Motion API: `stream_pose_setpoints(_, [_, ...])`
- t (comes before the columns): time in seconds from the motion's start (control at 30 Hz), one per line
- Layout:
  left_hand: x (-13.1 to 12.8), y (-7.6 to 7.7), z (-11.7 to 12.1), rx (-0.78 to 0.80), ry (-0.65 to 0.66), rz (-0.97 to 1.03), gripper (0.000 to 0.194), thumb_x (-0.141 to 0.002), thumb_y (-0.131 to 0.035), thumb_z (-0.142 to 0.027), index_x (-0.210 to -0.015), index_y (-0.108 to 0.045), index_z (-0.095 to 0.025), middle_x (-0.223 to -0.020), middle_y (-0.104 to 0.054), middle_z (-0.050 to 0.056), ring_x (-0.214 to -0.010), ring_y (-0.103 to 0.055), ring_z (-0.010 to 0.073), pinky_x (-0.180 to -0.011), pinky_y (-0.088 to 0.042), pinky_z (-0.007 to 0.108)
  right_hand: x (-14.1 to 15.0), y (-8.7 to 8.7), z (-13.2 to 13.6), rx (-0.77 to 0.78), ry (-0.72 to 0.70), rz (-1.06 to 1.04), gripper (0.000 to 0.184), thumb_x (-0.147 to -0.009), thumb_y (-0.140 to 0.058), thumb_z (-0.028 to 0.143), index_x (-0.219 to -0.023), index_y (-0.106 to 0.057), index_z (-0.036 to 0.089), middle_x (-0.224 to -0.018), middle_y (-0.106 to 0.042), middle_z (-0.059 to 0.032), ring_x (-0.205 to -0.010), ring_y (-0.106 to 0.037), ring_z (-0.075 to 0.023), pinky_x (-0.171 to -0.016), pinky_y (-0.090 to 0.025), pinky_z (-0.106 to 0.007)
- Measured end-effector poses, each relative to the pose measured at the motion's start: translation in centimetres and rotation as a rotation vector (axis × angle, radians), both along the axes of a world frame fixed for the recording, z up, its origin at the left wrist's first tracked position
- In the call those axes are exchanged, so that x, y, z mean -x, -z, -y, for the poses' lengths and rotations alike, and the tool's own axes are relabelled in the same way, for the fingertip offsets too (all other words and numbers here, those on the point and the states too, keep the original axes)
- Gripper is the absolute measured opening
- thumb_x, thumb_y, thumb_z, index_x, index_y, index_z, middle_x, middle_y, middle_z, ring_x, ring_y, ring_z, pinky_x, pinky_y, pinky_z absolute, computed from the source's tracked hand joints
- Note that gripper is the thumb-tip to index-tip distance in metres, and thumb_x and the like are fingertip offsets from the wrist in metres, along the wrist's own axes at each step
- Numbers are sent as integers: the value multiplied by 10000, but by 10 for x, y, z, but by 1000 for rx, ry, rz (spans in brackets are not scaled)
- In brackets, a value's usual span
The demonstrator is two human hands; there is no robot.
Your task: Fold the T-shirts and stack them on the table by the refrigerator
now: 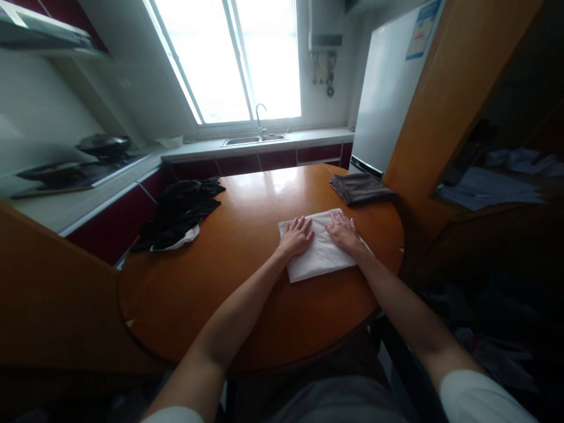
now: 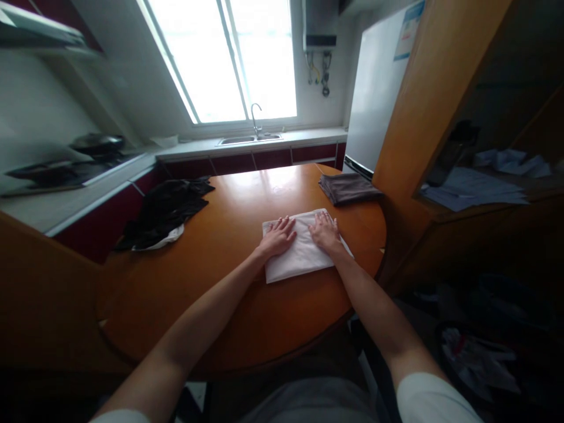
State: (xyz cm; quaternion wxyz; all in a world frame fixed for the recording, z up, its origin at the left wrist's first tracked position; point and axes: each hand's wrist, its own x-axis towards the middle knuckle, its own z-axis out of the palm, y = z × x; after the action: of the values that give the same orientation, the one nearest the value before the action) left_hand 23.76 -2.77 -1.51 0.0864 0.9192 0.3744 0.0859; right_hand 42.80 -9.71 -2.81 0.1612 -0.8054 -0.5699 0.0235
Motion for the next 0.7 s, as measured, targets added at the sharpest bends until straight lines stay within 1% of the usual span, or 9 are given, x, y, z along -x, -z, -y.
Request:
stream_pose_setpoints(0.1, [3,2,1,2,1,-5,658,-1024,-284,-510,-1604,-260,-201,-1685,-173,109,-1557,-124,307,-1239,-124,557,11,-6,-5,-64,4,65,610,-1008,-345,387,-1532,-399,80,-1652,-249,-184,-1540,-181,-295,-1227,-129,-544])
stream_pose_setpoints(0.17, [4,2,2,4,2,-10,663,-1020,-284,-520,-1606,-255,-210,-1686,-172,102,-1557,-128,307,-1240,-119,556,21,-9,-13,-110,-44,107,596,-1008,-322,344,-1537,-394,79,-1657,-235,-177,-1544,-163,-298,-1232,-112,-537])
stream_pose_setpoints(0.23, [4,3,1,2,4,-7,663,-1018,-288,-530,-1605,-259,-223,-1687,-179,91,-1555,-138,305,-1241,-121,552,29,-10,-22,-83,-115,100,597,-1017,-287,341,-1551,-374,86,-1660,-230,-167,-1545,-166,-295,-1234,-113,-534])
stream_pose_setpoints(0.3, [3,4,1,-3,1,1,657,-1017,-288,-532,-1602,-268,-235,-1687,-184,81,-1555,-142,301,-1243,-123,547,29,-8,-30,-12,-165,65,612,-1030,-259,375,-1560,-358,87,-1654,-248,-164,-1542,-182,-288,-1235,-115,-526])
stream_pose_setpoints(0.4, [3,6,0,-1,-11,16,643,-1013,-300,-533,-1596,-287,-260,-1687,-196,60,-1554,-153,297,-1247,-125,540,9,0,-35,39,-158,51,645,-1037,-251,452,-1566,-347,95,-1653,-256,-152,-1546,-168,-281,-1240,-74,-523])
stream_pose_setpoints(0.47, [3,7,-1,3,-11,24,639,-1009,-310,-537,-1592,-294,-277,-1686,-204,45,-1554,-152,296,-1249,-124,537,-15,5,-34,40,-102,47,670,-1035,-259,497,-1574,-332,107,-1659,-238,-147,-1549,-146,-286,-1236,-45,-548])
stream_pose_setpoints(0.53, [3,7,-1,8,-8,31,642,-1007,-312,-539,-1592,-296,-275,-1685,-206,41,-1556,-146,296,-1251,-120,536,-39,9,-30,52,-25,-3,692,-1034,-251,521,-1584,-303,105,-1661,-224,-163,-1549,-144,-298,-1227,-55,-580])
stream_pose_setpoints(0.63, [2,8,-2,16,-7,36,651,-1007,-309,-540,-1593,-298,-258,-1685,-206,48,-1554,-148,303,-1253,-113,536,-62,9,-26,73,28,-98,697,-1043,-218,525,-1585,-295,94,-1660,-209,-185,-1546,-155,-309,-1217,-95,-598])
stream_pose_setpoints(0.7, [2,8,-2,15,-10,39,648,-1005,-313,-541,-1592,-302,-267,-1684,-210,41,-1554,-149,303,-1254,-115,535,-61,3,-22,54,36,-93,690,-1049,-223,510,-1575,-311,73,-1659,-201,-199,-1546,-154,-311,-1218,-91,-592])
